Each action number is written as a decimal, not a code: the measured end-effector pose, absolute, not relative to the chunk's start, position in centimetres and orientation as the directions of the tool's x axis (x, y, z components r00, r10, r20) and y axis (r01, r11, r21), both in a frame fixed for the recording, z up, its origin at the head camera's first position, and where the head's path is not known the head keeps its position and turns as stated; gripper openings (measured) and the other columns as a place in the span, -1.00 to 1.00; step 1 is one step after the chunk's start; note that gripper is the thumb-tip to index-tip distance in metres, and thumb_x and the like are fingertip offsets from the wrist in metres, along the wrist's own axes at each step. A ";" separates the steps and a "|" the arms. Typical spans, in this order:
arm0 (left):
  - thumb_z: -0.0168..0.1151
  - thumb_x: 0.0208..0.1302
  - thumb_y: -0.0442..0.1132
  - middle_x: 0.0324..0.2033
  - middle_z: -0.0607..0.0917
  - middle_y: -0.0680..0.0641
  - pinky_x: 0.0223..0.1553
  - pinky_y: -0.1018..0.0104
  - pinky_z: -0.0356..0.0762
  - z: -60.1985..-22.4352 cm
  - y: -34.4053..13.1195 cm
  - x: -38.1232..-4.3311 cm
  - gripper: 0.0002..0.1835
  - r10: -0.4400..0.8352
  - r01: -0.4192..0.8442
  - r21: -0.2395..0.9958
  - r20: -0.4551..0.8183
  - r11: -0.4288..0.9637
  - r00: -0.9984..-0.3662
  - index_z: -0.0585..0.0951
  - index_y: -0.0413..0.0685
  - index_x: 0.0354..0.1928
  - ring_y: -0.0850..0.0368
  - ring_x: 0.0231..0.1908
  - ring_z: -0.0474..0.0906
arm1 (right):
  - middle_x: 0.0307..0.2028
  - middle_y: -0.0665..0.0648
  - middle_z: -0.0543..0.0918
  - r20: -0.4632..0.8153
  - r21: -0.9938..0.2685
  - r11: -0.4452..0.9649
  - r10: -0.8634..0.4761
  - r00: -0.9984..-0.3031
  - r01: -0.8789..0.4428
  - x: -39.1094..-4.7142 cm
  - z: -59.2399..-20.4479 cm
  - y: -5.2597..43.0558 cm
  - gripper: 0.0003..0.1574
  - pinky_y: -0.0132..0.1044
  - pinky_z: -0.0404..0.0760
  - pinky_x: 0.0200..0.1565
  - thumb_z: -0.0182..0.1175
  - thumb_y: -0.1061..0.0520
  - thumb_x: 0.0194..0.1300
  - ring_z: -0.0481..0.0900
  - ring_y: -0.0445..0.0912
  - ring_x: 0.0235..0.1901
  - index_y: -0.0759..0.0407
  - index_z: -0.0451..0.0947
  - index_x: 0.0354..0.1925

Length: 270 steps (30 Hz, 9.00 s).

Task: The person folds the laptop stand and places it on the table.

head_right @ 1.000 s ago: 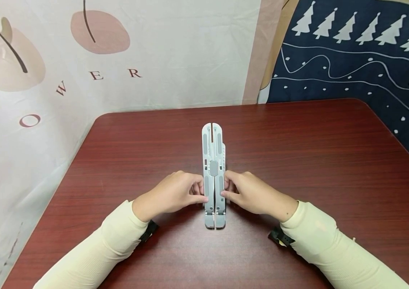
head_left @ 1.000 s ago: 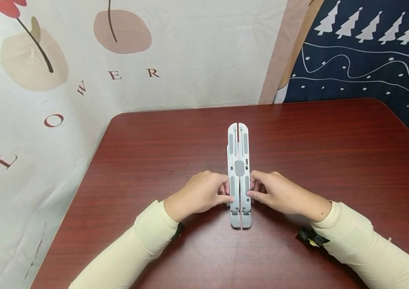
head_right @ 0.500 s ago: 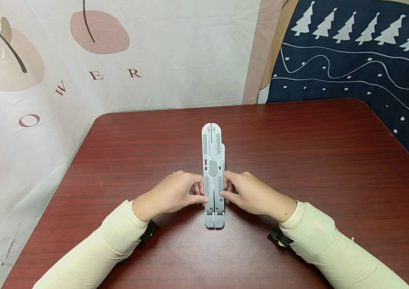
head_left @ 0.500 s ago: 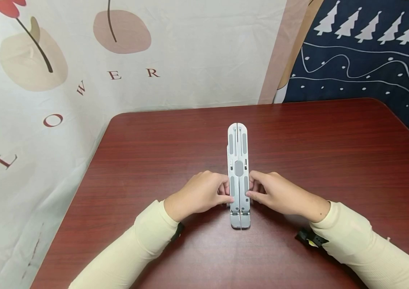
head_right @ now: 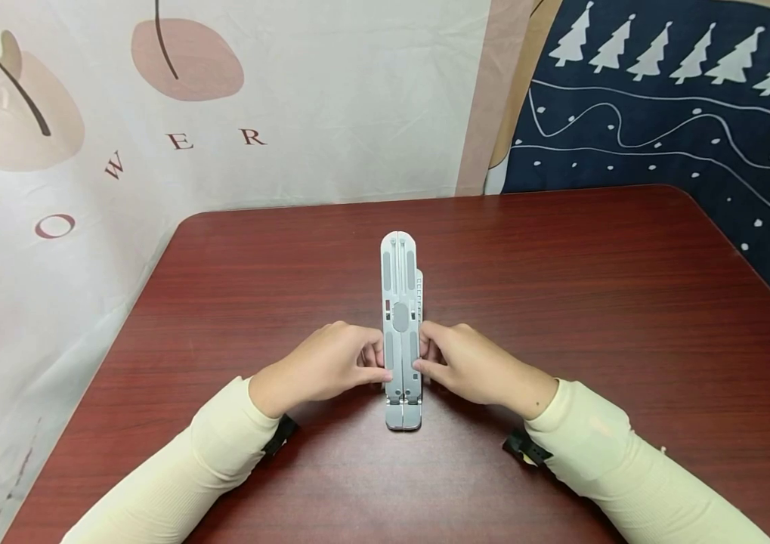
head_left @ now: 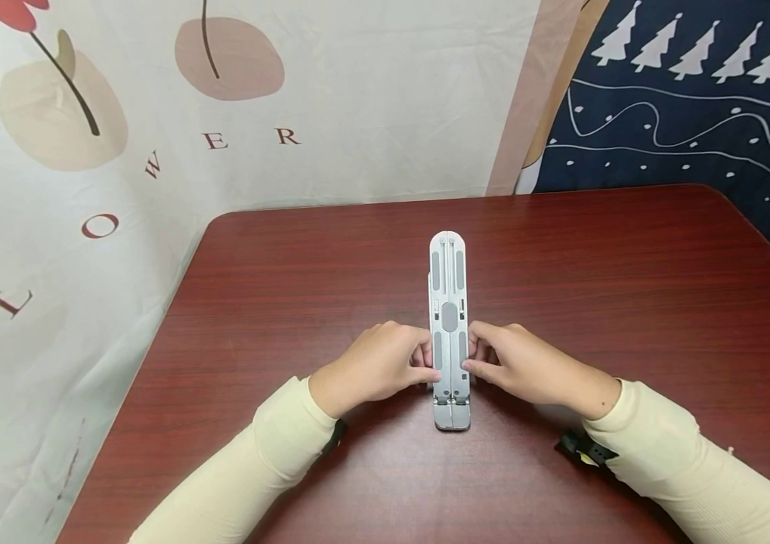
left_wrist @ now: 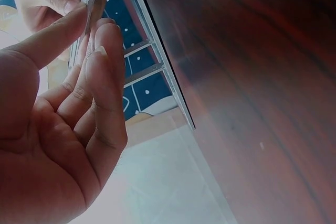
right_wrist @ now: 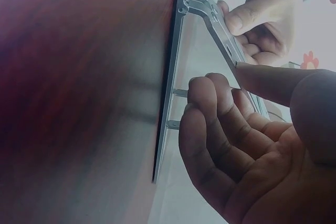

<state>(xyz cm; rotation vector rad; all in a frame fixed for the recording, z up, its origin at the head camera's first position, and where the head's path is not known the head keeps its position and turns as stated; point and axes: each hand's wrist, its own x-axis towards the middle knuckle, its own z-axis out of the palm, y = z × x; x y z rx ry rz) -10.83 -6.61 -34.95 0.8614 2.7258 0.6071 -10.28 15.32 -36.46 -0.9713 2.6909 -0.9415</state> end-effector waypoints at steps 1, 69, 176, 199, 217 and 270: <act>0.36 0.00 0.05 -0.68 0.56 0.32 -0.52 0.45 0.38 -34.9 -6.6 -10.8 -0.76 0.588 0.498 0.447 -0.081 0.743 -0.805 0.49 0.21 -0.57 0.44 -0.62 0.45 | -0.61 -0.16 0.52 0.087 -0.598 0.598 -0.614 -0.785 -0.534 -10.3 -36.4 15.3 -0.79 -0.46 0.40 -0.54 0.24 0.14 0.17 0.39 -0.34 -0.63 0.10 0.35 -0.40; 0.23 0.10 0.15 -0.74 0.49 0.30 -0.57 0.37 0.33 -35.1 -6.9 -10.5 -0.72 0.619 0.532 0.372 -0.167 0.761 -0.768 0.48 0.28 -0.64 0.37 -0.64 0.42 | -0.42 0.02 0.63 0.288 -0.724 0.563 -0.278 -0.916 -0.399 -18.9 -30.2 13.6 -0.82 -0.29 0.51 -0.50 0.17 -0.01 0.24 0.54 -0.08 -0.53 0.01 0.61 -0.23; 0.27 0.11 0.04 -0.58 0.60 0.35 -0.30 0.27 0.42 -35.0 -9.4 -13.6 -0.91 0.490 0.355 0.490 -0.178 0.796 -0.853 0.56 0.38 -0.49 0.40 -0.54 0.51 | -0.33 0.17 0.50 -0.046 -0.984 0.174 -0.071 -0.996 0.033 -17.1 -29.9 16.4 -0.63 -0.32 0.62 -0.46 0.17 0.07 0.24 0.55 -0.16 -0.63 0.35 0.47 -0.13; 0.25 0.13 0.04 -0.56 0.61 0.34 -0.33 0.30 0.44 -35.1 -9.3 -13.6 -0.91 0.501 0.375 0.476 -0.170 0.796 -0.849 0.55 0.35 -0.46 0.42 -0.50 0.51 | -0.46 0.09 0.52 -0.078 -0.991 0.118 -0.095 -0.992 0.066 -17.1 -31.1 19.2 -0.71 -0.35 0.55 -0.58 0.14 0.06 0.27 0.50 -0.12 -0.64 0.28 0.50 -0.17; 0.35 -0.07 0.15 -0.62 0.58 0.38 -0.35 0.31 0.39 -34.4 -10.0 -13.2 -0.77 0.538 0.418 0.393 -0.271 0.819 -0.798 0.51 0.33 -0.53 0.44 -0.49 0.49 | -0.43 0.22 0.55 -0.247 -0.837 0.539 -0.220 -0.944 0.093 -21.3 -36.4 21.1 -0.72 -0.29 0.56 -0.56 0.15 0.18 0.24 0.50 -0.15 -0.64 0.31 0.44 -0.11; 0.48 -0.37 0.23 -0.65 0.48 0.21 -0.43 0.28 0.32 -34.8 -10.7 -13.2 -0.56 0.540 0.459 0.291 -0.346 0.839 -0.768 0.45 0.21 -0.61 0.27 -0.54 0.41 | -0.50 0.22 0.52 -0.339 -0.771 0.634 -0.321 -0.884 0.065 -21.1 -37.4 21.2 -0.61 -0.26 0.57 -0.58 0.16 0.24 0.21 0.49 -0.08 -0.65 0.27 0.36 0.01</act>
